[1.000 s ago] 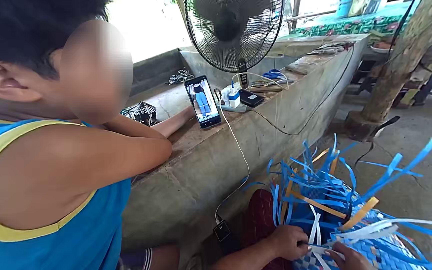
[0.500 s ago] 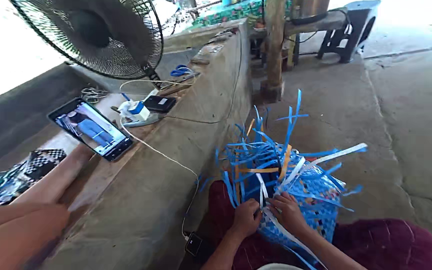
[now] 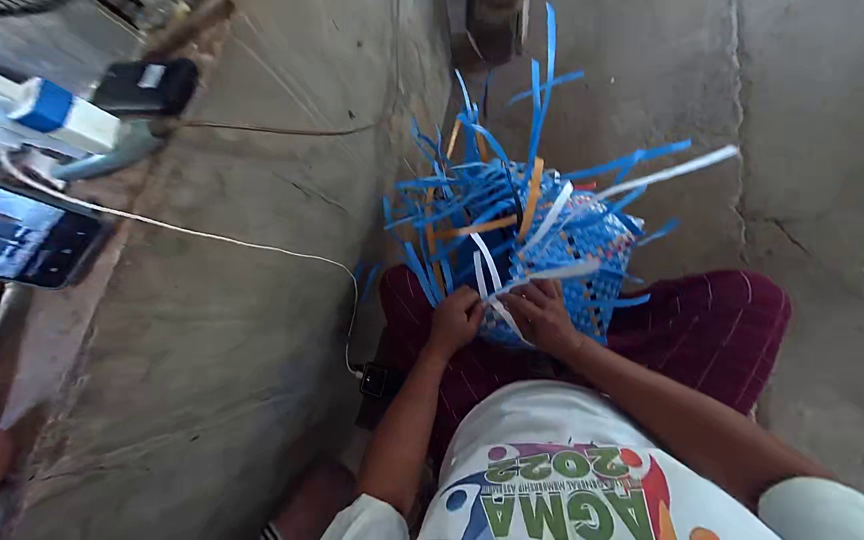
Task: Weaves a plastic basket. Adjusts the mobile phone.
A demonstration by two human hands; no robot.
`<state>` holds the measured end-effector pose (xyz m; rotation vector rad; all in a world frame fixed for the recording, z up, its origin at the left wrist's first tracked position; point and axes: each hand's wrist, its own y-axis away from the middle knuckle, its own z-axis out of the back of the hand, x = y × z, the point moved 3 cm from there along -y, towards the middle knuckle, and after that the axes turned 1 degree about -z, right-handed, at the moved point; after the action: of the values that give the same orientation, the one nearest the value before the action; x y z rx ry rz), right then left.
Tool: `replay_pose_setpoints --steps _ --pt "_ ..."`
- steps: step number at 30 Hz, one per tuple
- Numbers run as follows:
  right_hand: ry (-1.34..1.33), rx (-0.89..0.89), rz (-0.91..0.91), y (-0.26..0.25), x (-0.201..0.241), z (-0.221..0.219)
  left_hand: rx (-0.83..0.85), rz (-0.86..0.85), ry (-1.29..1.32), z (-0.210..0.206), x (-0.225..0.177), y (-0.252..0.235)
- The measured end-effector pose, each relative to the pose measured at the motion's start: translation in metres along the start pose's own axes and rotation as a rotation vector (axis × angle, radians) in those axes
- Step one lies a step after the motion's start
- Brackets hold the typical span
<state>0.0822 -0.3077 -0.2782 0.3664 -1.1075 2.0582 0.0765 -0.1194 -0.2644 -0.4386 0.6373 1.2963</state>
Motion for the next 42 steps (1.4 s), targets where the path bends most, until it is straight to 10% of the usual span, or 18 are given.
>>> replay_pose_setpoints --steps 4,9,15,22,36,42 --pt "-0.111 0.072 0.039 -0.015 0.012 0.003 -0.009 0.053 -0.023 -0.001 -0.001 0.000" --pt "-0.432 0.556 -0.489 -0.044 -0.010 -0.012 -0.064 -0.013 -0.030 -0.006 0.002 0.003" --pt "-0.407 0.178 -0.024 -0.009 -0.013 -0.014 0.060 0.032 0.188 -0.003 0.014 0.002" --pt "-0.019 0.193 0.246 0.034 -0.025 -0.021 -0.049 0.112 0.134 -0.010 0.008 -0.001" --pt "-0.447 0.414 -0.727 -0.046 -0.008 -0.006 0.156 0.045 -0.078 -0.006 -0.026 -0.011" --pt "-0.635 0.287 -0.606 0.001 -0.002 0.005 0.113 0.395 0.344 -0.022 0.000 -0.017"
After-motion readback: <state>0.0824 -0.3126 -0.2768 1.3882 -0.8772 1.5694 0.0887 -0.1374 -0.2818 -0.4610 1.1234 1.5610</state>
